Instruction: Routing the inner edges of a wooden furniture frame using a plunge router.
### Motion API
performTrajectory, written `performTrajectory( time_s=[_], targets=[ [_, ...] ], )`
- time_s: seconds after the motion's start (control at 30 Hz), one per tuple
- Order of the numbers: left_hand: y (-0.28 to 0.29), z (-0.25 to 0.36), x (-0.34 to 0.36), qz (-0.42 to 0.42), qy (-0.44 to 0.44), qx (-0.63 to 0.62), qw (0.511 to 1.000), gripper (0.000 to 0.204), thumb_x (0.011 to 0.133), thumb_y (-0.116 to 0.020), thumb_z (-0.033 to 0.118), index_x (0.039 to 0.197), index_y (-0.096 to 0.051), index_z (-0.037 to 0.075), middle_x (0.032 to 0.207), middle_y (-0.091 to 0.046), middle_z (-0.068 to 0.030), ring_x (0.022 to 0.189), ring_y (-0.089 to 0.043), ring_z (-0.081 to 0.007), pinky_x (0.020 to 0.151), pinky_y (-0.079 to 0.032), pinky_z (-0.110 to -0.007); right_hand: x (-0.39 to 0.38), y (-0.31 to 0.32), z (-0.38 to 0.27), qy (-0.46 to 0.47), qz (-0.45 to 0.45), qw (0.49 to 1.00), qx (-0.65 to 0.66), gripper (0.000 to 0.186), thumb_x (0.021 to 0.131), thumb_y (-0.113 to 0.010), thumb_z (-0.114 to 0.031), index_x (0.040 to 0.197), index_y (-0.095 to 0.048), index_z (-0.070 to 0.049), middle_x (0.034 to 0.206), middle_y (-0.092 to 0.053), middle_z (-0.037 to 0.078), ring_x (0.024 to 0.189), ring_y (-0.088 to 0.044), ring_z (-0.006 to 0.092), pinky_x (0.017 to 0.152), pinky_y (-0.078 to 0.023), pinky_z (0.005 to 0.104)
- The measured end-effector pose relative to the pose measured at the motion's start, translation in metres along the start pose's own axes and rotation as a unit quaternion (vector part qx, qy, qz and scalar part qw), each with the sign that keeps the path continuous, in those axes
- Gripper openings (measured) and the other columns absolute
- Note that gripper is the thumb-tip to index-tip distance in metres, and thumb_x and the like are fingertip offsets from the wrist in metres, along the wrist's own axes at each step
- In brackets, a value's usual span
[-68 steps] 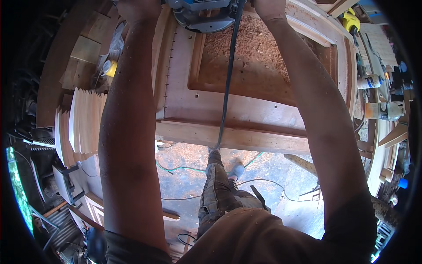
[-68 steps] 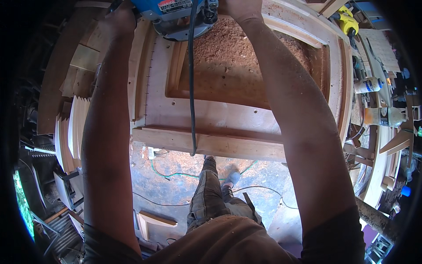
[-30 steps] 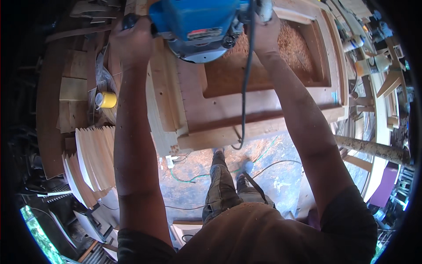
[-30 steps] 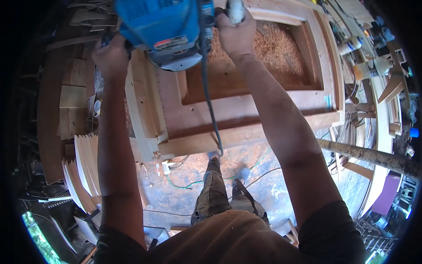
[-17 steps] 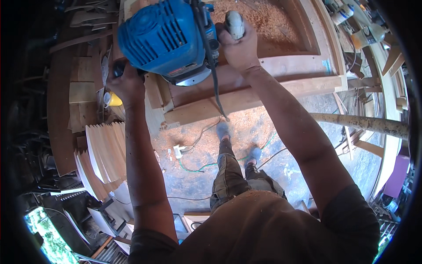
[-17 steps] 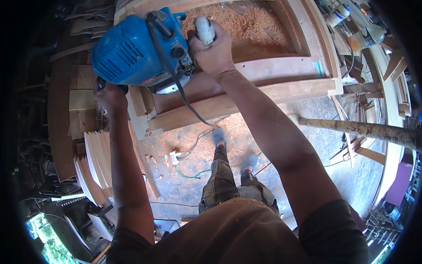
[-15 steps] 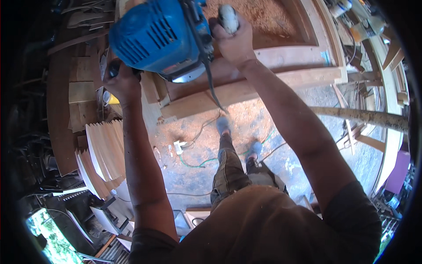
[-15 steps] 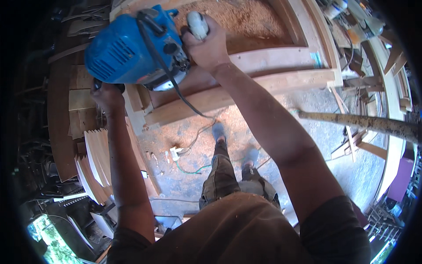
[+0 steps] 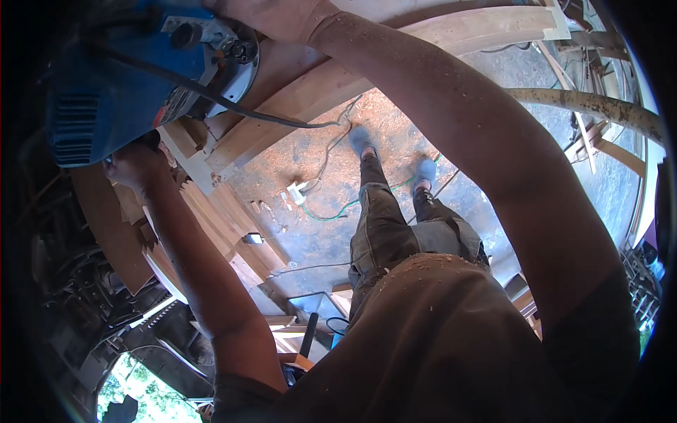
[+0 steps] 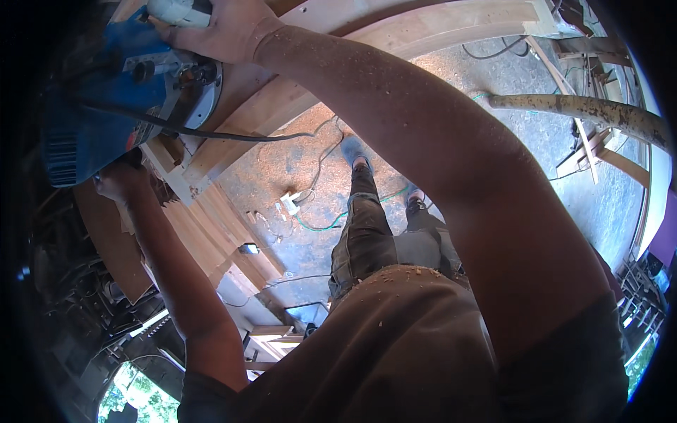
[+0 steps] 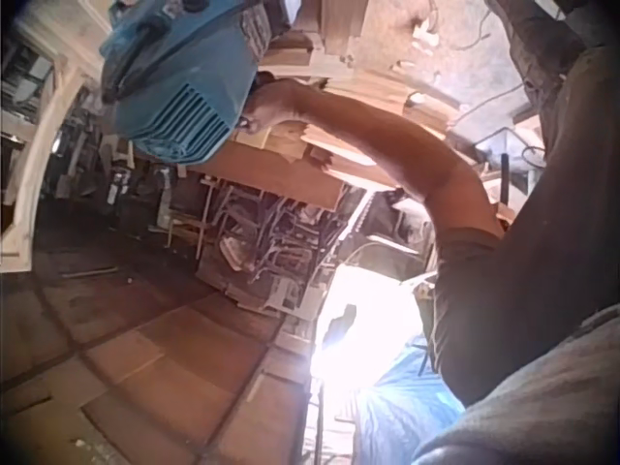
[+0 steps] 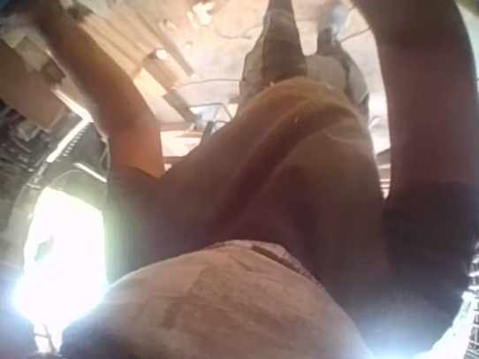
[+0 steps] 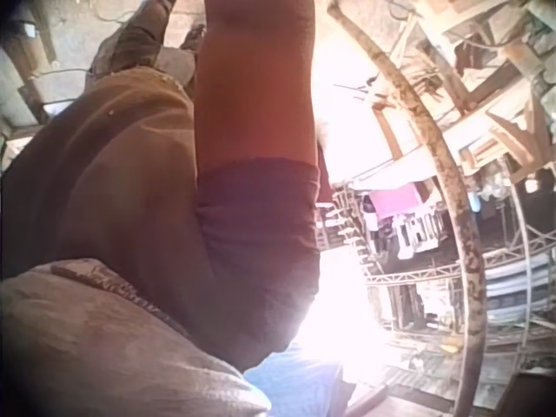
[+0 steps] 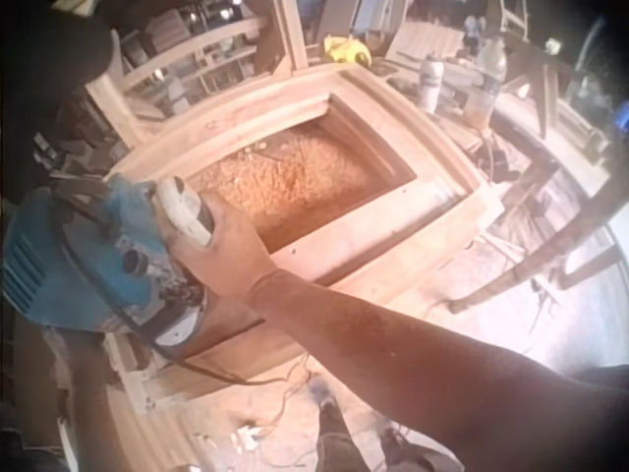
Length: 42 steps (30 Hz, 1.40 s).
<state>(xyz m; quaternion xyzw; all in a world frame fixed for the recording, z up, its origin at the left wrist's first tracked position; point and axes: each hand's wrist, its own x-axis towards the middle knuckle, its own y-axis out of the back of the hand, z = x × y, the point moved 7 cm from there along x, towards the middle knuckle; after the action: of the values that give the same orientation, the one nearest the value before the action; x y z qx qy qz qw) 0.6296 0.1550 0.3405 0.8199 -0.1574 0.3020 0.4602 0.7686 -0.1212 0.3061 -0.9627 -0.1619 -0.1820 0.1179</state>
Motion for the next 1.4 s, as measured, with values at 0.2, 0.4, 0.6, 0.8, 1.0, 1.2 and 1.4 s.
performTrajectory(
  time_s=[0.2, 0.4, 0.6, 0.8, 1.0, 1.2, 1.4],
  targets=[
    [0.005, -0.008, -0.016, 0.023, 0.048, -0.061, 0.997, 0.039, 0.054, -0.085, 0.005, 0.087, -0.065, 0.002, 0.081, -0.071, -0.0084, 0.061, -0.065, -0.0271, 0.058, -0.054, -0.035, 0.006, -0.009, 0.026, 0.026, -0.02, 0.997, -0.072, 0.041, 0.083, -0.068, -0.027, 0.114, -0.059, -0.002, 0.101, -0.067, 0.014, 0.088, -0.064, 0.0268, 0.081, -0.051, 0.0327],
    [-0.005, -0.031, -0.026, 0.015, 0.112, -0.186, 0.976, 0.039, 0.056, -0.087, 0.008, 0.084, -0.061, 0.0, 0.08, -0.071, -0.0112, 0.054, -0.064, -0.0262, 0.051, -0.052, -0.034, 0.007, -0.016, 0.032, -0.006, -0.085, 0.992, -0.094, 0.044, 0.082, -0.068, -0.028, 0.116, -0.058, -0.003, 0.101, -0.066, 0.015, 0.088, -0.064, 0.0288, 0.083, -0.05, 0.0344],
    [-0.003, -0.029, -0.029, 0.021, 0.158, -0.219, 0.963, 0.042, 0.06, -0.086, 0.009, 0.087, -0.056, -0.002, 0.082, -0.07, -0.0121, 0.051, -0.063, -0.0269, 0.049, -0.052, -0.034, 0.008, -0.017, 0.035, -0.015, -0.11, 0.99, -0.088, 0.046, 0.082, -0.069, -0.029, 0.117, -0.057, -0.002, 0.1, -0.066, 0.016, 0.088, -0.063, 0.029, 0.082, -0.05, 0.0347],
    [-0.015, -0.057, -0.04, 0.031, 0.118, -0.236, 0.964, 0.051, 0.064, -0.086, 0.011, 0.098, -0.052, -0.004, 0.086, -0.069, -0.0121, 0.053, -0.064, -0.0278, 0.05, -0.053, -0.034, 0.007, -0.021, 0.04, 0.023, -0.07, 0.987, -0.14, 0.046, 0.078, -0.076, -0.036, 0.109, -0.064, -0.004, 0.093, -0.07, 0.013, 0.078, -0.067, 0.0246, 0.074, -0.053, 0.0323],
    [0.019, 0.004, -0.034, -0.033, 0.044, -0.016, 0.998, 0.053, 0.064, -0.086, 0.018, 0.102, -0.056, -0.003, 0.09, -0.071, -0.0134, 0.065, -0.069, -0.0308, 0.062, -0.059, -0.037, 0.006, -0.011, 0.05, 0.015, -0.069, 0.984, -0.164, 0.055, 0.077, -0.077, -0.05, 0.11, -0.066, -0.007, 0.097, -0.072, 0.012, 0.082, -0.071, 0.0261, 0.077, -0.056, 0.0311],
    [0.023, -0.015, -0.033, 0.011, 0.062, -0.09, 0.994, 0.063, 0.058, -0.09, 0.02, 0.106, -0.055, -0.002, 0.088, -0.072, -0.012, 0.065, -0.069, -0.0334, 0.061, -0.058, -0.037, 0.004, -0.018, 0.05, 0.045, -0.065, 0.987, -0.141, 0.053, 0.076, -0.078, -0.045, 0.11, -0.066, -0.007, 0.097, -0.072, 0.011, 0.082, -0.071, 0.0252, 0.077, -0.056, 0.031],
    [0.035, 0.003, -0.031, 0.032, 0.0, -0.08, 0.996, 0.063, 0.058, -0.09, 0.018, 0.106, -0.055, -0.002, 0.088, -0.072, -0.0139, 0.063, -0.069, -0.0328, 0.058, -0.056, -0.038, 0.008, -0.019, 0.053, 0.066, -0.071, 0.988, -0.121, 0.051, 0.076, -0.079, -0.041, 0.111, -0.066, -0.007, 0.096, -0.072, 0.01, 0.082, -0.071, 0.0244, 0.078, -0.056, 0.0309]
  ],
)
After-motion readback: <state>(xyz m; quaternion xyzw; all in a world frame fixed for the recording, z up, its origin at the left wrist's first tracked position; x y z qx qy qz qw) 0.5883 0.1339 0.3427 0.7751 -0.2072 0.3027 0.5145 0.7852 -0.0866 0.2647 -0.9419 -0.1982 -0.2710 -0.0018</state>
